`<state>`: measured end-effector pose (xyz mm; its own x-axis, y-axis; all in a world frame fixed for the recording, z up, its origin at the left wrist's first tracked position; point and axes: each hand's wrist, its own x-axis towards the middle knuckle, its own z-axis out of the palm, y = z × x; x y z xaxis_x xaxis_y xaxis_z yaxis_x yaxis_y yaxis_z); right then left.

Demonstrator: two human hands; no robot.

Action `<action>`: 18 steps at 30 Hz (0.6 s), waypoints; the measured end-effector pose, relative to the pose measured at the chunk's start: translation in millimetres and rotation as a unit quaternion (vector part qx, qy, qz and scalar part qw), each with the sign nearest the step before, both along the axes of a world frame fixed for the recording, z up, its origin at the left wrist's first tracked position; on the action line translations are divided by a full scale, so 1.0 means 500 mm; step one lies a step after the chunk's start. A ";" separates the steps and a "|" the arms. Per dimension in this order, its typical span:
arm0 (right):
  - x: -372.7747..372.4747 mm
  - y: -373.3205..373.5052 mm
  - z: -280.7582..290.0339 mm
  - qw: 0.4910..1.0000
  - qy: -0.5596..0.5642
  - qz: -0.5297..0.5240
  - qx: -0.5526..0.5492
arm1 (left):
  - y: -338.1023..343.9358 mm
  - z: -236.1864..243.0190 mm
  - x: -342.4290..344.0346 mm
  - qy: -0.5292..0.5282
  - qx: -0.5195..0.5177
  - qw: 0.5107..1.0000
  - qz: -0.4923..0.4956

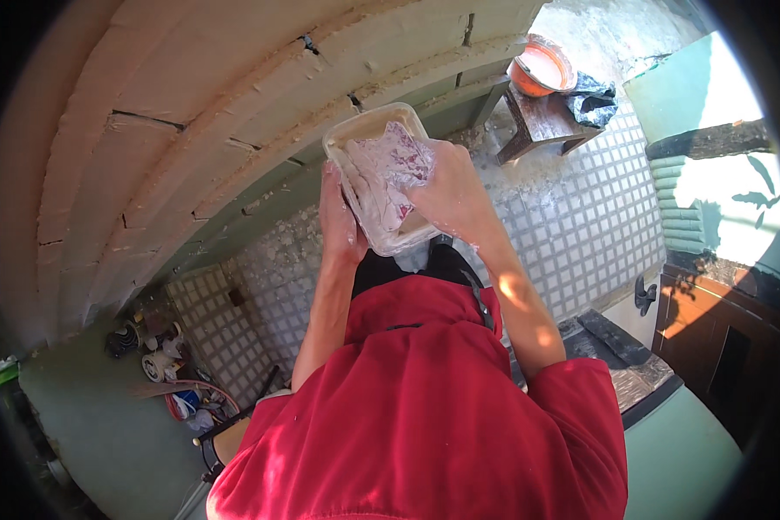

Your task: Applying plaster or filler to gaps between blocks in a wall using a putty knife.

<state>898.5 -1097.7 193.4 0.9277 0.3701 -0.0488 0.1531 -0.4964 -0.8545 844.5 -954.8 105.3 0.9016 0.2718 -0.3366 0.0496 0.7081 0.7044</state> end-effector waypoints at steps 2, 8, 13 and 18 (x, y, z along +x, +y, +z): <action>0.016 -0.035 -0.010 1.000 0.000 -0.018 0.005 | -0.030 -0.008 0.013 -0.010 0.017 1.000 -0.017; 0.043 -0.095 -0.036 0.985 0.133 -0.042 0.102 | -0.086 0.013 0.044 0.022 0.040 0.998 -0.032; 0.073 -0.118 -0.079 0.945 0.255 -0.032 0.201 | -0.096 0.044 0.065 0.021 0.053 0.997 -0.051; 0.066 -0.114 -0.060 0.934 0.242 -0.064 0.256 | -0.096 0.024 0.070 0.006 0.029 0.999 -0.046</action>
<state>931.6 -1154.8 163.6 0.8814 0.3467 -0.3208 -0.3446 0.0075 -0.9387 879.3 -1002.7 117.2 0.9198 0.2073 -0.3332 0.1206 0.6587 0.7427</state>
